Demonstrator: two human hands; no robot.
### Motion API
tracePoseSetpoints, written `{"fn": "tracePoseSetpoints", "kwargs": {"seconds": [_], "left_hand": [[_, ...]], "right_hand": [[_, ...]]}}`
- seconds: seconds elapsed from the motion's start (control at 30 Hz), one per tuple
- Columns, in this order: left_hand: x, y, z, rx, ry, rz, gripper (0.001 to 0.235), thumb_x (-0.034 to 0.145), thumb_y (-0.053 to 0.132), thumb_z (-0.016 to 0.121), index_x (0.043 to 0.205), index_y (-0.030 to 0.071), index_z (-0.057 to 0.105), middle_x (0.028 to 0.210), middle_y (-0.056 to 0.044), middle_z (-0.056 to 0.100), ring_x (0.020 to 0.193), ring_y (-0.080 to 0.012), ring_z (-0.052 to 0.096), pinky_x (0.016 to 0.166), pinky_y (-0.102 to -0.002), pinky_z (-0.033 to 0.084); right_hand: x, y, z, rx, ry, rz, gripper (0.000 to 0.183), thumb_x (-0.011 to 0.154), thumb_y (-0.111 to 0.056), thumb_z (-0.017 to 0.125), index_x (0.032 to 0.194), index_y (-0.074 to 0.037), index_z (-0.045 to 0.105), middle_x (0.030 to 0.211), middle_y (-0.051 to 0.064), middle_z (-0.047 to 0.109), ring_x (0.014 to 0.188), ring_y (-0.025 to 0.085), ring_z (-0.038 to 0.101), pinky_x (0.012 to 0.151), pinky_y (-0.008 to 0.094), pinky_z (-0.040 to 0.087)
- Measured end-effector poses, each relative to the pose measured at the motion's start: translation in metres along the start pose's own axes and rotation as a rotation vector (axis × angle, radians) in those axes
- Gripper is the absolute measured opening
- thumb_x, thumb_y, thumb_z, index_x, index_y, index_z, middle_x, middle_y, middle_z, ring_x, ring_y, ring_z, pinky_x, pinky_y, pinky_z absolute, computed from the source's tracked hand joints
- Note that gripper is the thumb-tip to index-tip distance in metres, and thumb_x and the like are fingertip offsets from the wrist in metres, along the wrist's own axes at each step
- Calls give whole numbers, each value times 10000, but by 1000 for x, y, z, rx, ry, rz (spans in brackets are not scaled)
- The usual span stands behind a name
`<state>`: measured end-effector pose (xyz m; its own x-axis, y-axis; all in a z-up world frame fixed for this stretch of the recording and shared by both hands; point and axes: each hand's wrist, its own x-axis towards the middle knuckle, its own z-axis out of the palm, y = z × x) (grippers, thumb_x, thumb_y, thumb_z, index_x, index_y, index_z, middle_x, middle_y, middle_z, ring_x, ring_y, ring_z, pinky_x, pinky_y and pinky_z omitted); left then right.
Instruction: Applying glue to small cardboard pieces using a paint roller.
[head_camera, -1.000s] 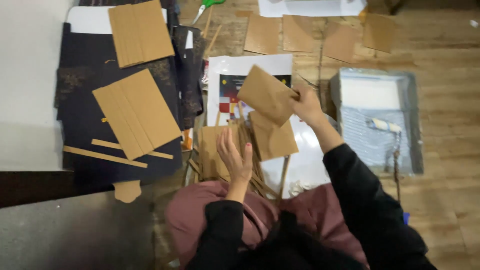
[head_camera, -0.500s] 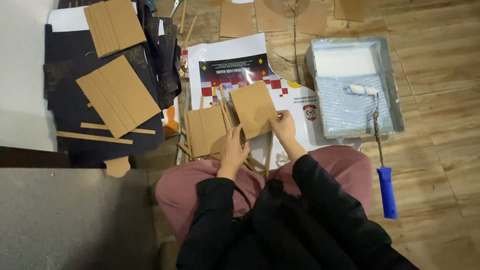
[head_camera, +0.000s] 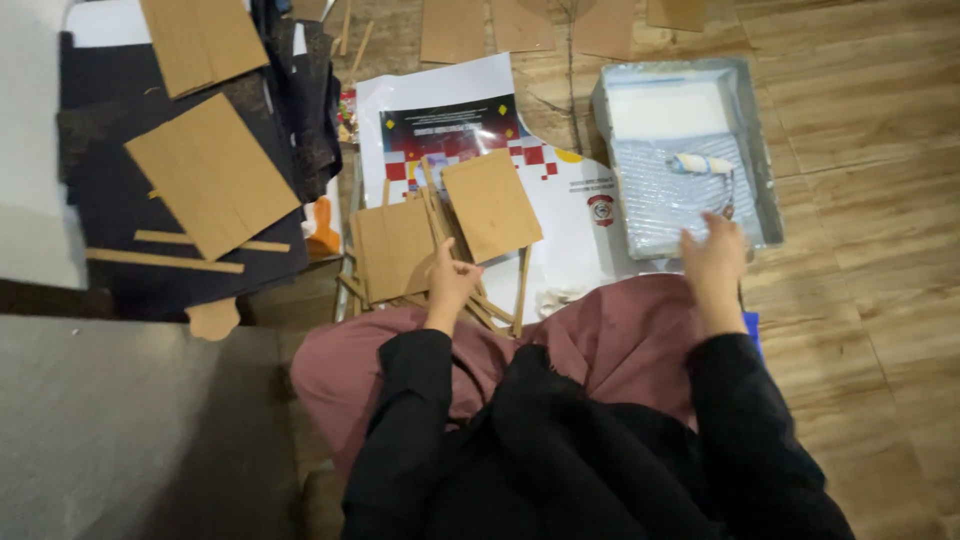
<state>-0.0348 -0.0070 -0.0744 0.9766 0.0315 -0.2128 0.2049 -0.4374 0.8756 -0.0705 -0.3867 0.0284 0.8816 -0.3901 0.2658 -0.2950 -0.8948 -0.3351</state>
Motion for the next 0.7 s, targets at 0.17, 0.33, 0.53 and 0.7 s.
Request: {"fn": "tracePoseSetpoints", "kwargs": {"seconds": [0.17, 0.33, 0.53, 0.7], "left_hand": [[-1, 16, -1, -205, -6, -80, 631, 716, 91, 616, 1277, 55, 329, 789, -113, 666, 523, -187, 644, 481, -239, 550], [3, 16, 3, -275, -56, -147, 674, 715, 97, 617, 1302, 53, 287, 796, -117, 660, 547, -182, 649, 505, -242, 561], [3, 23, 4, -435, -47, -203, 762, 734, 86, 641, 1359, 30, 209, 863, -201, 630, 666, -253, 657, 605, -289, 578], [8, 17, 7, -527, -91, -199, 763, 766, 77, 629, 1370, 27, 165, 829, -216, 630, 671, -228, 654, 605, -257, 572]], "right_hand": [[-35, 114, 2, -213, -285, 141, 548, 793, -328, 598, 1256, -79, 444, 1056, 234, 562, 998, 427, 546, 838, 505, 436], [-47, 104, -12, -142, -523, 286, 541, 873, -301, 502, 1349, -156, 289, 1038, 272, 607, 989, 463, 561, 856, 526, 424], [-19, 87, -32, -70, -566, 346, 590, 818, -216, 457, 1390, -271, 324, 702, 132, 674, 740, 344, 658, 827, 466, 457], [2, 67, -52, 166, -519, 325, 523, 840, -158, 452, 1362, -190, 427, 611, 155, 642, 454, 276, 615, 486, 360, 485]]}}
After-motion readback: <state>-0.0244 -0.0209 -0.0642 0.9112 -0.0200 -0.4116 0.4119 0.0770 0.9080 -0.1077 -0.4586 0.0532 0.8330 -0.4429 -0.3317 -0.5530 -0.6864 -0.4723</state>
